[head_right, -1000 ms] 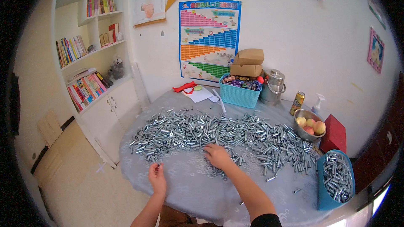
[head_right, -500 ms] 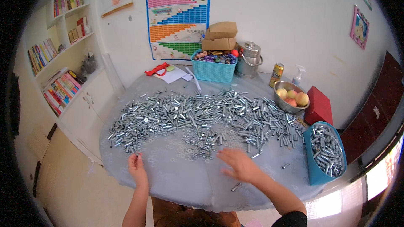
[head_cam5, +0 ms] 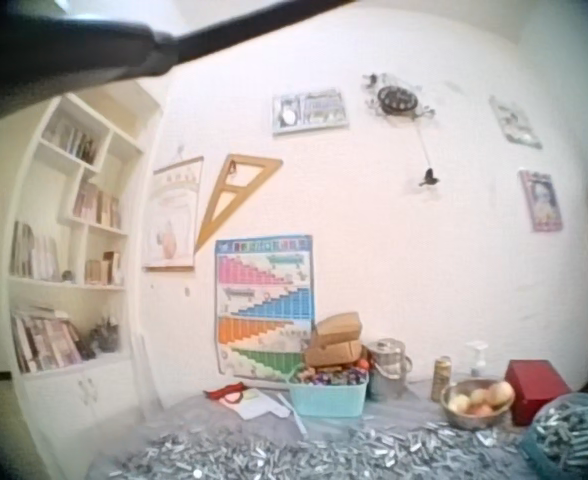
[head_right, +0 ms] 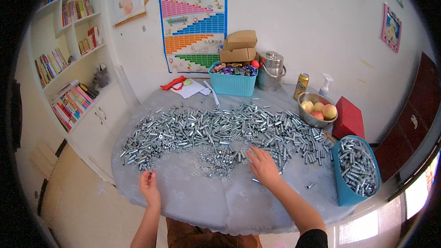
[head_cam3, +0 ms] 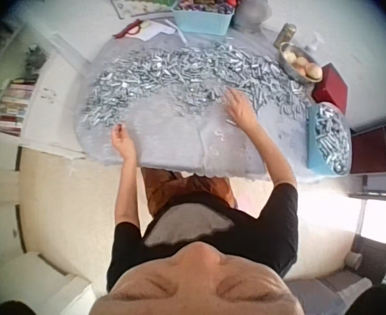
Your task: The person sits at a table covered with a large pile of metal bolts and washers. They repeatedly pick up a bolt and a washer, thread the washer onto the bolt, and place the assembled unit into a blue plastic bin on the right side of the table.
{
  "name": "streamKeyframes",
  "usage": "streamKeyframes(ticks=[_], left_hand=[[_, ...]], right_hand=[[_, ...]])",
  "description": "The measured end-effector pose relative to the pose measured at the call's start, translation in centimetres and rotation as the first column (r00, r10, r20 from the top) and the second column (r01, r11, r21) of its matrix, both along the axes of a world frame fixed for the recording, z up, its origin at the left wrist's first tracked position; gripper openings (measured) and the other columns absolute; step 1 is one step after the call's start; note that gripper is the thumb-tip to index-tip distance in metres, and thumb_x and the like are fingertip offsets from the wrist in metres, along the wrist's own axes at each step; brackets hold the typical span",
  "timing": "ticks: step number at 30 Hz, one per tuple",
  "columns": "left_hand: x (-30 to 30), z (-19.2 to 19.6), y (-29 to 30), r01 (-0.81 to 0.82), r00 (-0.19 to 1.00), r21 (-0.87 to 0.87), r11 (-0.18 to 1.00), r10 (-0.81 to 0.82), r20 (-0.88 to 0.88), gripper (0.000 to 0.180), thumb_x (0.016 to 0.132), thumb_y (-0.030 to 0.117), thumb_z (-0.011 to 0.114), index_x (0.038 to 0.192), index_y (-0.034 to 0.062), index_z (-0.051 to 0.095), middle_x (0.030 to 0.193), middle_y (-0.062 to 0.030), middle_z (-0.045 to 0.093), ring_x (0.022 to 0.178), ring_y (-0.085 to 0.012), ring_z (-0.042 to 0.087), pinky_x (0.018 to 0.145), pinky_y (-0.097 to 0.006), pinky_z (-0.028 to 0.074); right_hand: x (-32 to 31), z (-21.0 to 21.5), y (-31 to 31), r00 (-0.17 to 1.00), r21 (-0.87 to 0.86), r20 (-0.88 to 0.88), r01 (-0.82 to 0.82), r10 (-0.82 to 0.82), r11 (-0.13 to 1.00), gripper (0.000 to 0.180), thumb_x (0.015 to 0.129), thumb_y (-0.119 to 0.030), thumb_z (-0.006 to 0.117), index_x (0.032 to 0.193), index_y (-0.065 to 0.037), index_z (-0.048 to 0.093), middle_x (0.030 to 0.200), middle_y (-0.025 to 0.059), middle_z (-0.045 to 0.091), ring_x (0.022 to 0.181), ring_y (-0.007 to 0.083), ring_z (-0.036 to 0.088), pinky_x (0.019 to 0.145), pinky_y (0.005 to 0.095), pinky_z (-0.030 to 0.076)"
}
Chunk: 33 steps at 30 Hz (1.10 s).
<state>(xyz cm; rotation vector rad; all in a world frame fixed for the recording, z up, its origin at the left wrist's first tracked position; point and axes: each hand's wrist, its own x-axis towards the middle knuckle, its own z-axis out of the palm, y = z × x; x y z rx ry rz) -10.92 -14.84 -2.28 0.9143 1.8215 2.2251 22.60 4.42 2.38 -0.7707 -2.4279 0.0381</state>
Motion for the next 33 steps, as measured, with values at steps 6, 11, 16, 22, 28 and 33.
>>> streamKeyframes(ticks=[6, 11, 16, 22, 28, 33], left_hand=[[2.3, 1.5, 2.2, 0.132, 0.991, 0.031, 0.991, -0.133, 0.009, 0.013, 0.086, 0.003, 0.054, 0.098, 0.0026, 0.055, 0.094, -0.0026, 0.06, 0.079, -0.0061, 0.048, 0.073, -0.02, 0.039], [5.0, 2.9, 4.8, 0.279, 0.958, 0.084, 0.957, -0.283, 0.048, 0.013, 0.085, 0.002, 0.056, 0.097, 0.0018, 0.056, 0.093, -0.0015, 0.06, 0.078, -0.0052, 0.048, 0.071, -0.019, 0.039], [5.8, 3.0, 8.5, 0.361, 0.93, 0.104, 0.927, -0.366, 0.024, 0.014, 0.085, 0.002, 0.056, 0.099, 0.0009, 0.056, 0.094, -0.0034, 0.06, 0.079, -0.006, 0.05, 0.07, -0.02, 0.041], [6.8, 2.2, 13.0, 0.366, 0.926, 0.158, 0.917, -0.375, 0.032, 0.015, 0.085, 0.001, 0.055, 0.1, -0.0006, 0.054, 0.095, -0.0057, 0.06, 0.082, -0.0083, 0.054, 0.074, -0.021, 0.043], [5.9, -1.2, 13.1, 0.369, 0.927, 0.143, 0.918, -0.375, 0.016, 0.016, 0.085, 0.002, 0.055, 0.1, 0.0025, 0.054, 0.093, -0.0056, 0.063, 0.068, -0.005, 0.051, 0.058, -0.019, 0.042], [5.7, 0.0, 12.4, 0.419, 0.876, 0.126, 0.899, -0.437, 0.205, 0.016, 0.085, 0.002, 0.055, 0.101, 0.0017, 0.054, 0.093, -0.0075, 0.063, 0.066, -0.0068, 0.051, 0.059, -0.02, 0.044]], right_hand=[[-6.6, -1.3, -0.1, 0.966, -0.026, -0.1, -0.242, 0.239, 0.97, 0.038, 0.073, -0.017, 0.065, 0.108, -0.007, 0.056, 0.119, 0.0131, 0.051, 0.108, 0.0306, 0.048, 0.095, 0.0421, 0.035], [-7.5, -0.6, -0.1, 0.955, -0.058, -0.22, -0.215, 0.198, 0.975, 0.016, 0.072, -0.015, 0.067, 0.075, -0.005, 0.056, 0.095, 0.0104, 0.059, 0.097, 0.0293, 0.053, 0.084, 0.039, 0.04], [-5.5, -2.4, 1.8, 0.944, -0.129, -0.317, 0.054, -0.093, 0.99, 0.013, 0.073, -0.012, 0.065, 0.081, -0.004, 0.058, 0.088, 0.0121, 0.06, 0.086, 0.031, 0.056, 0.076, 0.0395, 0.043], [-6.2, -2.7, 2.5, 0.936, -0.025, -0.313, 0.161, -0.161, 0.987, 0.024, 0.08, -0.018, 0.059, 0.102, -0.006, 0.06, 0.109, 0.0109, 0.058, 0.102, 0.0292, 0.053, 0.091, 0.041, 0.038], [-5.7, -3.0, 2.5, 0.968, -0.178, -0.193, 0.127, -0.161, 0.976, 0.024, 0.079, -0.007, 0.055, 0.102, -0.006, 0.061, 0.106, 0.0102, 0.059, 0.098, 0.0301, 0.055, 0.087, 0.0401, 0.042], [-4.6, -3.3, 3.5, 0.912, -0.238, -0.318, 0.185, -0.257, 0.953, 0.028, 0.075, 0.001, 0.053, 0.102, -0.005, 0.061, 0.103, 0.0136, 0.06, 0.095, 0.0323, 0.056, 0.082, 0.0387, 0.045]])
